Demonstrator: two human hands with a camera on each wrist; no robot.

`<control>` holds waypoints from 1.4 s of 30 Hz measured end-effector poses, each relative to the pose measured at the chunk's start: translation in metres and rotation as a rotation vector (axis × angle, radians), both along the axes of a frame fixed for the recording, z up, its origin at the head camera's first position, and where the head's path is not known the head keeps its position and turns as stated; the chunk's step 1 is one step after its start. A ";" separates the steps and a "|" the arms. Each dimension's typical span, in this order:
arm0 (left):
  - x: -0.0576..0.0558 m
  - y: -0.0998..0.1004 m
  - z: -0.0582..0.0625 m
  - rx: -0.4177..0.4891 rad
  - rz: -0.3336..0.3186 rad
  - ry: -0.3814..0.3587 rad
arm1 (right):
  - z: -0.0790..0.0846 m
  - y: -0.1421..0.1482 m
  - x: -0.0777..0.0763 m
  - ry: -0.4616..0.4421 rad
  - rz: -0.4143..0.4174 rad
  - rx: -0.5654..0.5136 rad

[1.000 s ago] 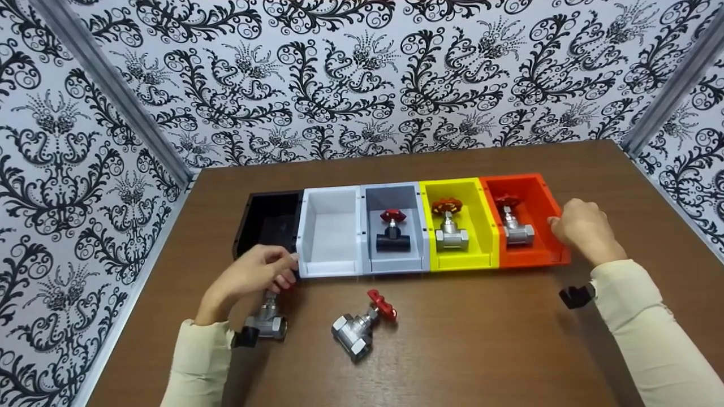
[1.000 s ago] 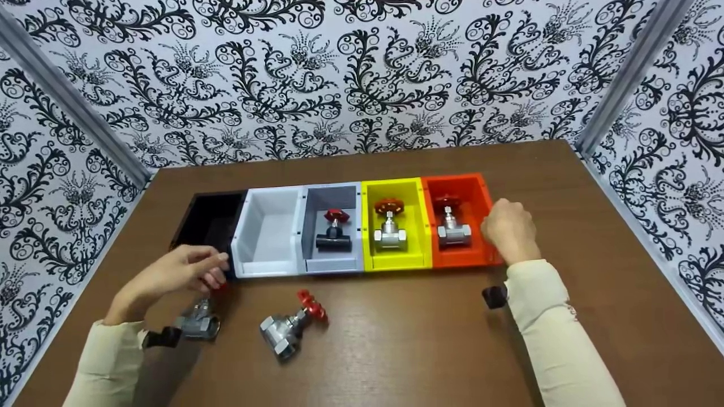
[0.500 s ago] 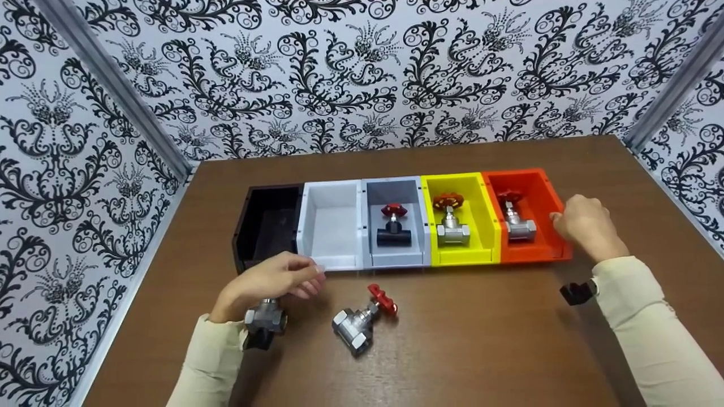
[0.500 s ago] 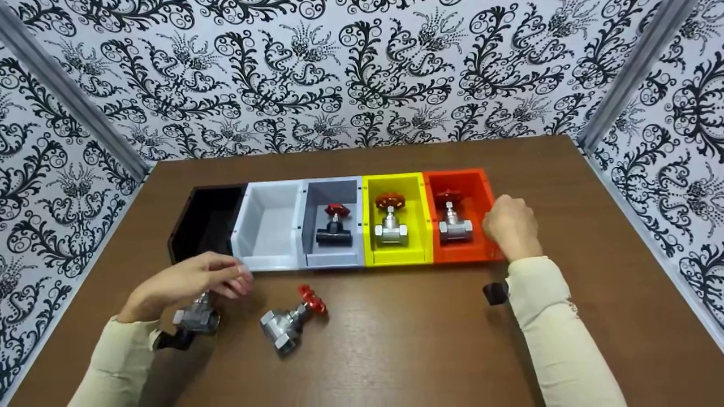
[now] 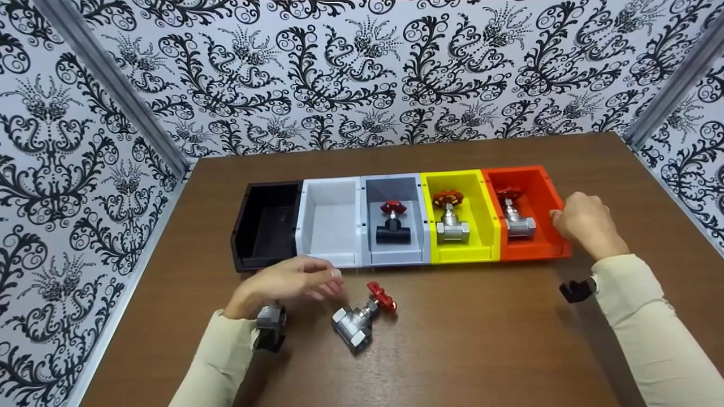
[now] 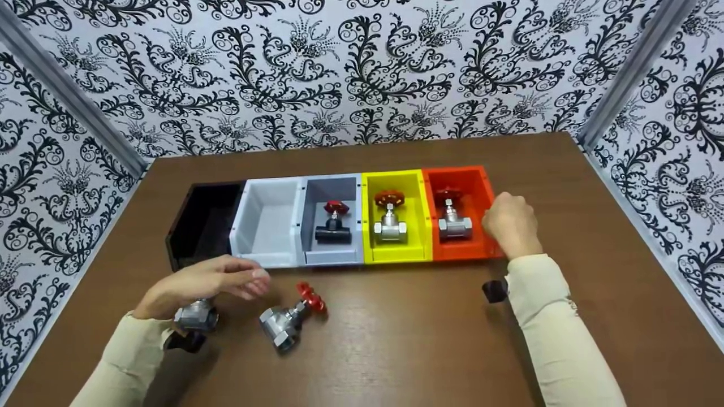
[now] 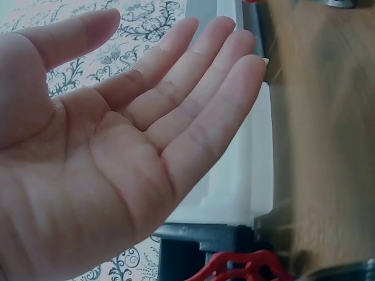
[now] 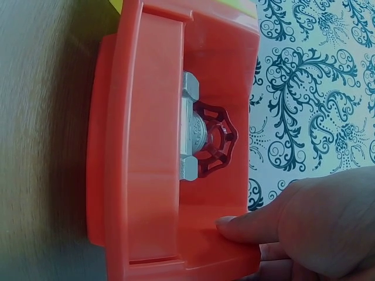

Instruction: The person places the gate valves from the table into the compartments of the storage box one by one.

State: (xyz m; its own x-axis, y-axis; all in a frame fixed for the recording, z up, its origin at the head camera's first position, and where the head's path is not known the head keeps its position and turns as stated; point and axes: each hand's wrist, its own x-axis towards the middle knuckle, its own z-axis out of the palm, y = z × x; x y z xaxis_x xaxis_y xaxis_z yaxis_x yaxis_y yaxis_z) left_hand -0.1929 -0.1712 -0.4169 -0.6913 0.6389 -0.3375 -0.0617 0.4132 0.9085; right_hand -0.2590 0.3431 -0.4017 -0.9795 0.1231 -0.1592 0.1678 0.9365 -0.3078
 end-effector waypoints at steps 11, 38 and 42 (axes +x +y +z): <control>0.001 0.007 -0.005 0.062 -0.011 -0.063 | 0.000 -0.001 0.000 -0.008 -0.006 -0.019; 0.000 0.028 -0.022 -0.008 -0.001 -0.124 | -0.001 0.000 0.000 0.010 0.012 -0.015; 0.001 0.031 -0.025 0.018 -0.003 -0.147 | -0.001 0.001 0.000 0.006 0.015 -0.017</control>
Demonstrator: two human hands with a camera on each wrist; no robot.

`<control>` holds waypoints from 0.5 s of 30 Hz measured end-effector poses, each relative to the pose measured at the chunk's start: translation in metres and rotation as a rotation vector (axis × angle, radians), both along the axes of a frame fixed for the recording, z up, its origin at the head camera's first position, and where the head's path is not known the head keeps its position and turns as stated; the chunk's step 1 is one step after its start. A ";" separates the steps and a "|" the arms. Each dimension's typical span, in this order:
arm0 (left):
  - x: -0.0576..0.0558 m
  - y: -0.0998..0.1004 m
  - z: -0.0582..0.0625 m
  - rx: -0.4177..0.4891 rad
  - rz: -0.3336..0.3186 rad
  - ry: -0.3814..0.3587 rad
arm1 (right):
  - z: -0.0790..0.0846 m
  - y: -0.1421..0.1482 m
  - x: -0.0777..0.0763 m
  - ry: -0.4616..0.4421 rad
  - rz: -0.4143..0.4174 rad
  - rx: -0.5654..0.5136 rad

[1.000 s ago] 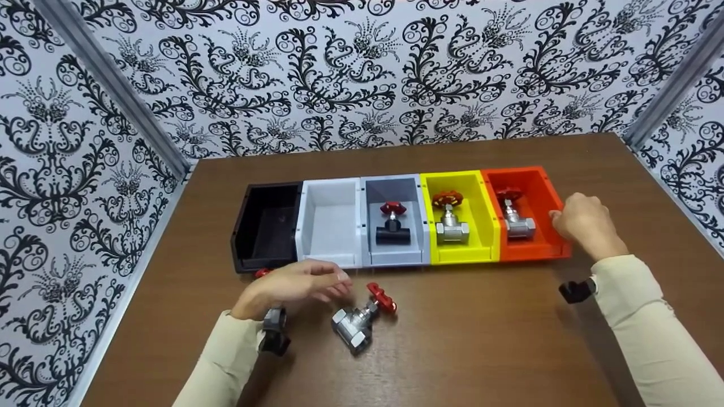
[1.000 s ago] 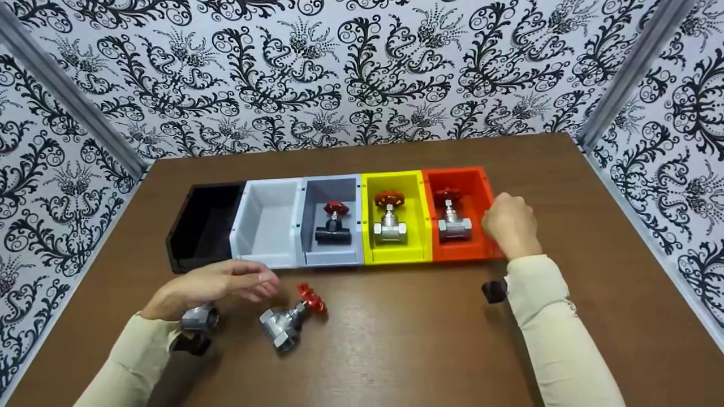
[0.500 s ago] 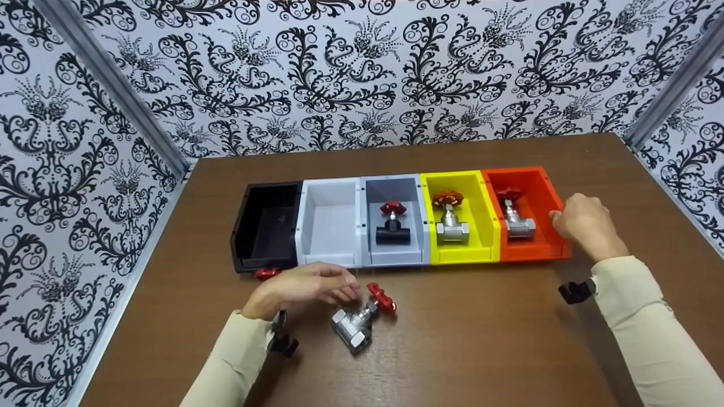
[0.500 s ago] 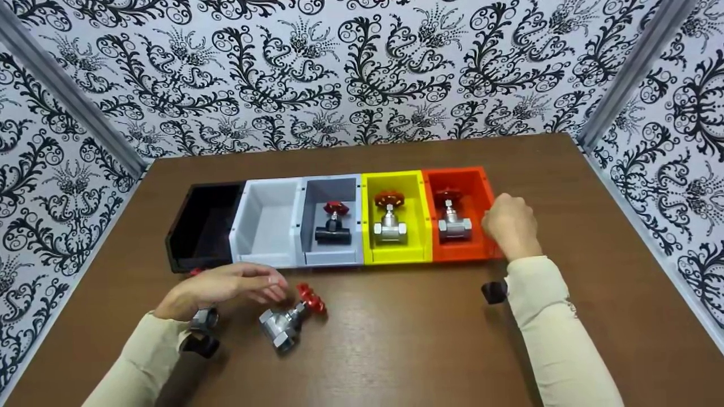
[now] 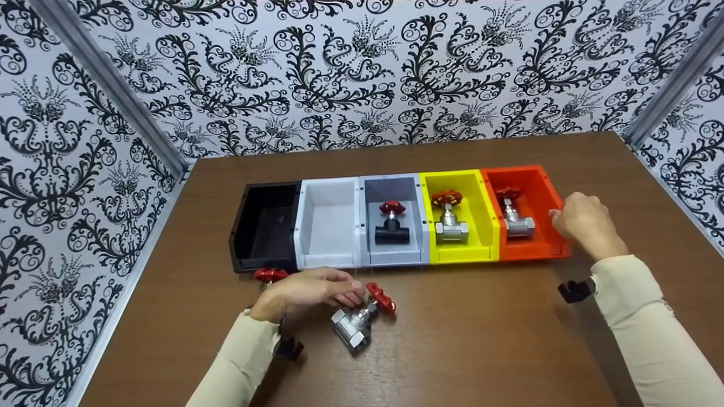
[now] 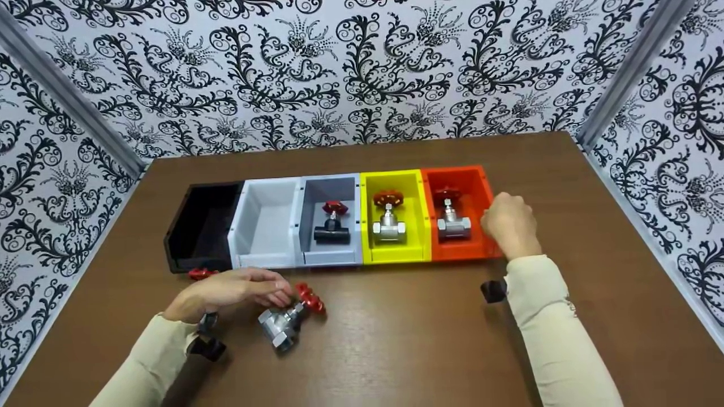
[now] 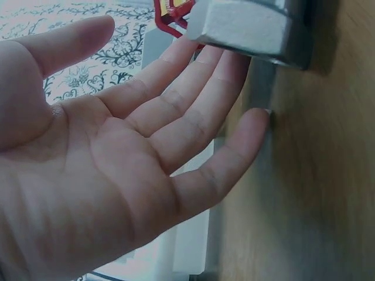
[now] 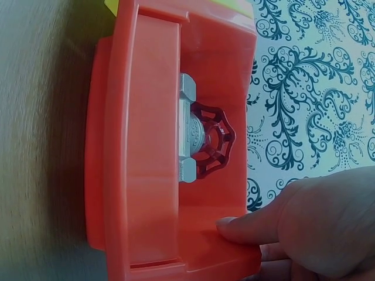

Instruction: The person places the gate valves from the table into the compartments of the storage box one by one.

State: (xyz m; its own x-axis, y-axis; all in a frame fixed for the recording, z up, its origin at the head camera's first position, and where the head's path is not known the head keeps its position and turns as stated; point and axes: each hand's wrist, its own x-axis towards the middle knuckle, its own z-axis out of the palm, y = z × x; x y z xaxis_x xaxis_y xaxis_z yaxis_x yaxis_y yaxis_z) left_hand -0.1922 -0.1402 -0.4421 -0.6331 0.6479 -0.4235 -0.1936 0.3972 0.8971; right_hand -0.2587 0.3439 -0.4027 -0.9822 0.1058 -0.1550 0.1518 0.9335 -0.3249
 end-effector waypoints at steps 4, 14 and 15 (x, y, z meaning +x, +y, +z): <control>0.001 0.002 -0.004 0.026 0.008 -0.027 | 0.000 0.000 0.000 -0.007 0.000 0.000; 0.002 0.006 -0.009 -0.044 -0.002 -0.005 | 0.001 -0.001 0.000 -0.014 -0.005 0.016; 0.002 0.006 -0.009 -0.054 -0.009 0.001 | 0.001 -0.001 -0.001 -0.015 -0.006 0.018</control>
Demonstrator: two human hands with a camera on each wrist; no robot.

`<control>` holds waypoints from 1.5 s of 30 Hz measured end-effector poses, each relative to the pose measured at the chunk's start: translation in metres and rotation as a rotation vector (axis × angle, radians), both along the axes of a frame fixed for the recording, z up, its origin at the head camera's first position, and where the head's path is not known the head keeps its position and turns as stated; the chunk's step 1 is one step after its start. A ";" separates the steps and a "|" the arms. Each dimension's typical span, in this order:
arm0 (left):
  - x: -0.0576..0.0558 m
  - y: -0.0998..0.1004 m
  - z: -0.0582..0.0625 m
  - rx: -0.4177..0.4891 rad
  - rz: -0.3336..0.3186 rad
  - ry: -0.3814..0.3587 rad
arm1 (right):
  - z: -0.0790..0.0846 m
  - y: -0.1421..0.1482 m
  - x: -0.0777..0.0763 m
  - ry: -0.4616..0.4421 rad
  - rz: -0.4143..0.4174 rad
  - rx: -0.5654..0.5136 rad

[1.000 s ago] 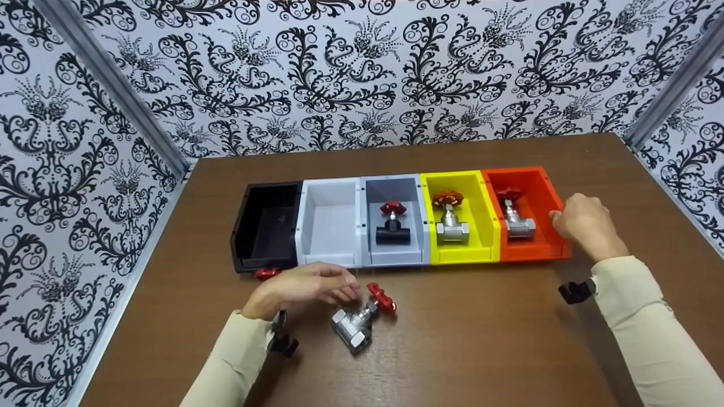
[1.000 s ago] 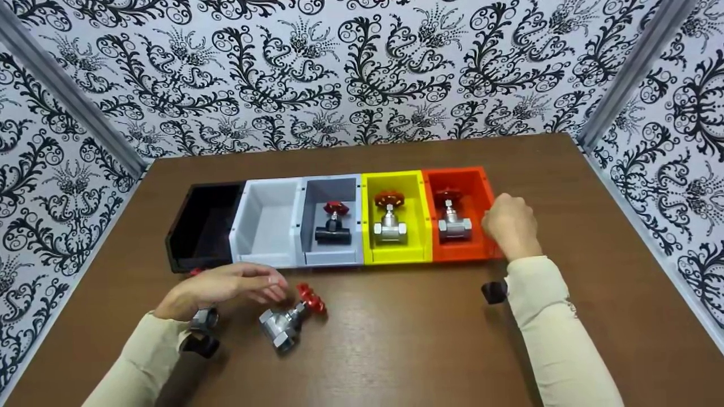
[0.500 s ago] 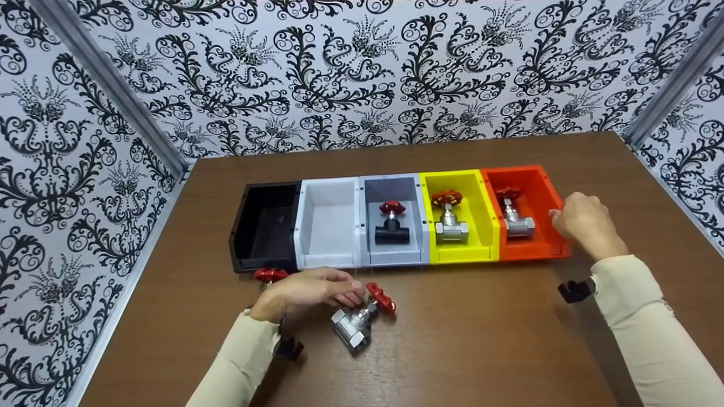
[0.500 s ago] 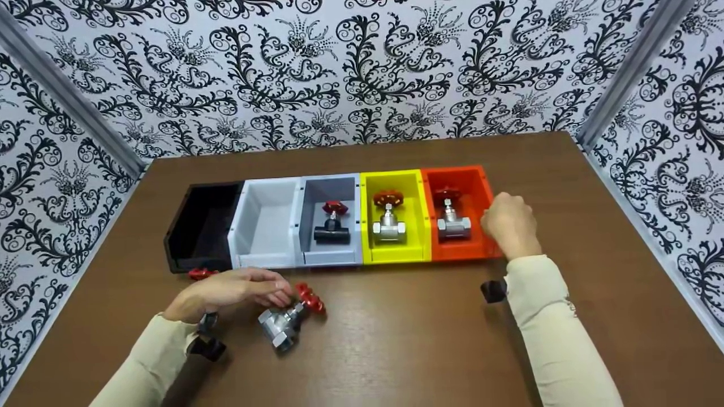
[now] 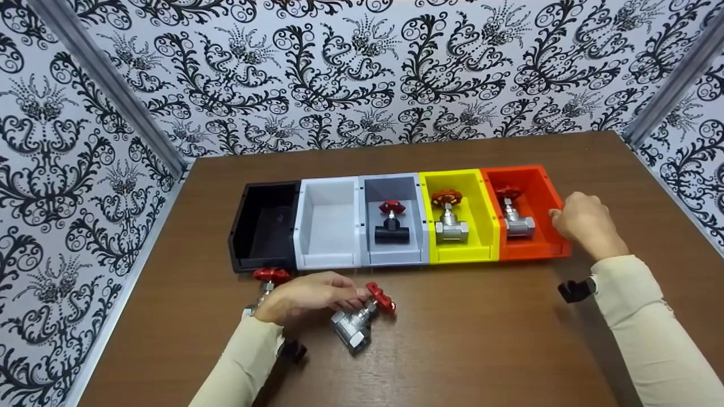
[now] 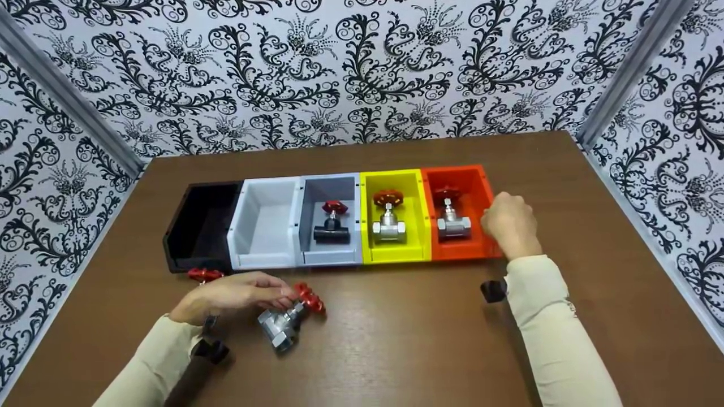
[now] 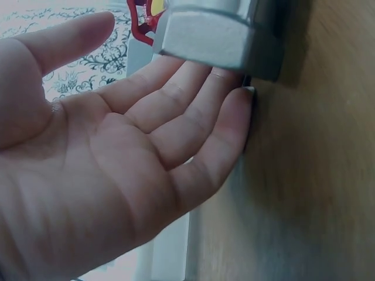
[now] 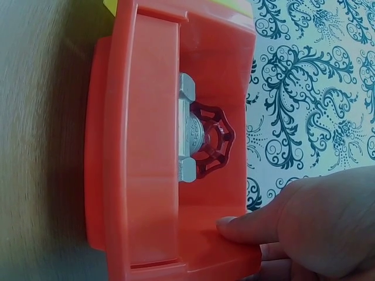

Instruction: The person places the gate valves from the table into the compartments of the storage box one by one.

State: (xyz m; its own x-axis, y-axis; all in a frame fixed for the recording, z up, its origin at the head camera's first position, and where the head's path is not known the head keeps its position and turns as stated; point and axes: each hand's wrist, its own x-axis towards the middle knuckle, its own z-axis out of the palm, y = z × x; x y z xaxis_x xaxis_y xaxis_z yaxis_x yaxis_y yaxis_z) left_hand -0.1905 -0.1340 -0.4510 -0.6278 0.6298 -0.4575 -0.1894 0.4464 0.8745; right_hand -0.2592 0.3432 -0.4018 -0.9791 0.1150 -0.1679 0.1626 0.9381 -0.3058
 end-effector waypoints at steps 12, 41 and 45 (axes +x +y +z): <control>0.002 0.005 0.004 -0.141 -0.069 0.124 | -0.002 0.001 0.000 0.013 0.004 0.000; 0.010 0.003 -0.004 -0.062 0.034 -0.042 | -0.003 0.002 0.001 0.018 0.009 -0.009; 0.010 -0.002 -0.004 -0.028 0.016 -0.040 | -0.002 0.000 0.001 0.019 0.008 -0.006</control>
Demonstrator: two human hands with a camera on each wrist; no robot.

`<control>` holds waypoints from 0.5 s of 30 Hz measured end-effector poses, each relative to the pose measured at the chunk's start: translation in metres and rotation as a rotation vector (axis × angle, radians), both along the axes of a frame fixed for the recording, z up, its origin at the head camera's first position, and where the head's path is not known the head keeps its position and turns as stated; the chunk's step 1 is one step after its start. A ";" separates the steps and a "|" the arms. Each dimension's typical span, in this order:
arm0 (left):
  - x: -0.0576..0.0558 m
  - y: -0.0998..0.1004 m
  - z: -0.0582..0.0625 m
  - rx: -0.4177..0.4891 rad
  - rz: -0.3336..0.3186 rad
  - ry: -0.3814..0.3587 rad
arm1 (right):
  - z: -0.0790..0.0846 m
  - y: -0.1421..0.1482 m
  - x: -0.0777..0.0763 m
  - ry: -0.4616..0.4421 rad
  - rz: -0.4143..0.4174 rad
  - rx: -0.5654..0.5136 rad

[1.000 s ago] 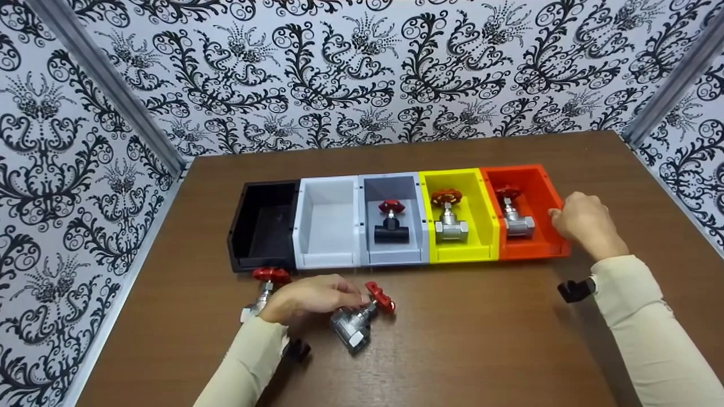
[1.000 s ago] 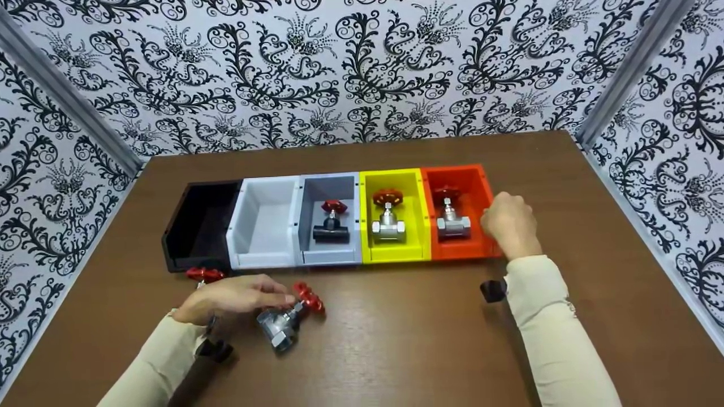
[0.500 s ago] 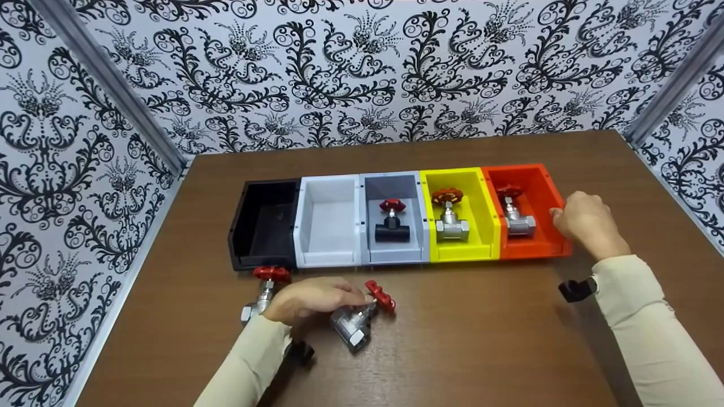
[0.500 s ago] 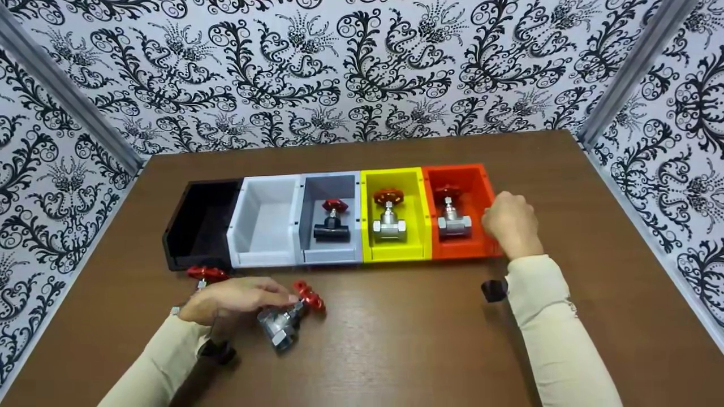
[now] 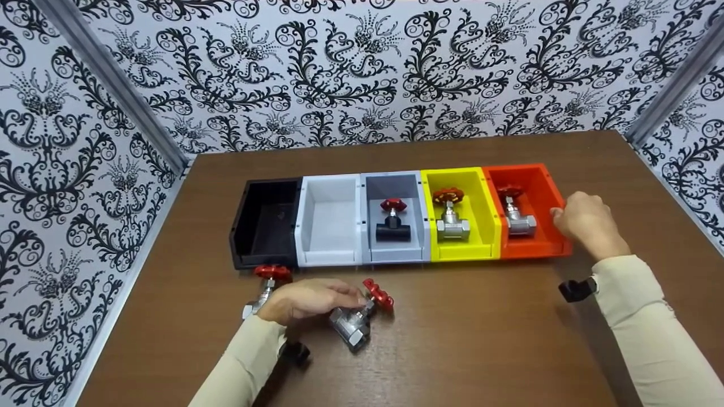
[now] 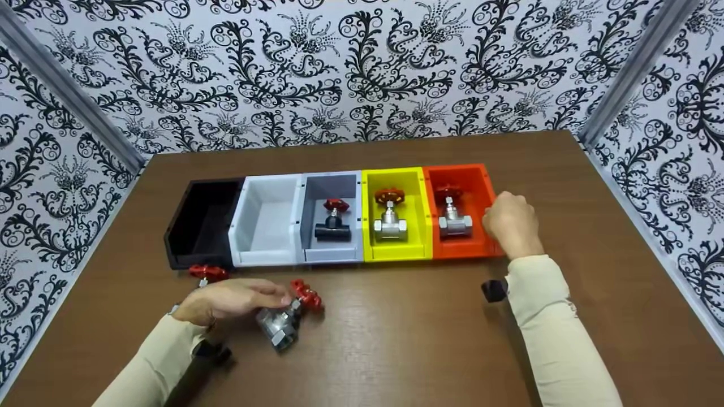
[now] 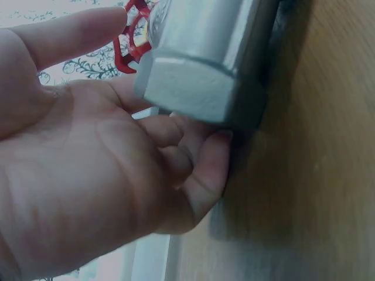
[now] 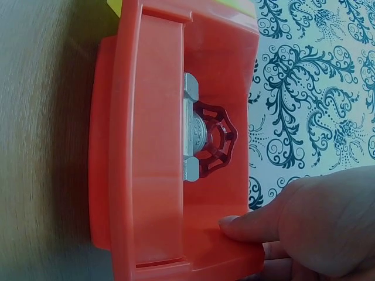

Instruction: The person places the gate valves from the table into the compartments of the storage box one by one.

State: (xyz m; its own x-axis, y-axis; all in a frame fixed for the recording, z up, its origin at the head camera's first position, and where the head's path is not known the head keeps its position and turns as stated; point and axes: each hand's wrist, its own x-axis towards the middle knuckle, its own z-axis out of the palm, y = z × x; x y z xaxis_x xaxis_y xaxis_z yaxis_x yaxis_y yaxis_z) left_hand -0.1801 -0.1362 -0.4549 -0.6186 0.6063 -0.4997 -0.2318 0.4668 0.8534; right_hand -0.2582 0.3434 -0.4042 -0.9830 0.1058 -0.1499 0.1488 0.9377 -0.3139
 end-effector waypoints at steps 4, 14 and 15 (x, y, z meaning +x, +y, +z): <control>-0.001 -0.003 0.000 0.018 -0.012 -0.006 | 0.000 -0.001 -0.001 -0.009 -0.006 0.005; -0.003 -0.005 0.000 0.021 0.038 0.006 | 0.001 -0.001 0.000 -0.005 0.001 0.001; -0.004 -0.006 0.000 0.038 0.032 0.002 | 0.001 -0.001 0.000 -0.001 0.002 0.002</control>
State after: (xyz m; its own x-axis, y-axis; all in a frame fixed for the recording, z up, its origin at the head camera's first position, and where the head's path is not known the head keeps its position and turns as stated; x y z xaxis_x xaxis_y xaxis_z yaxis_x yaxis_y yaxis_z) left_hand -0.1838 -0.1420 -0.4553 -0.6393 0.6045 -0.4753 -0.2443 0.4264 0.8709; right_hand -0.2578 0.3428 -0.4036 -0.9831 0.1042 -0.1504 0.1472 0.9385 -0.3122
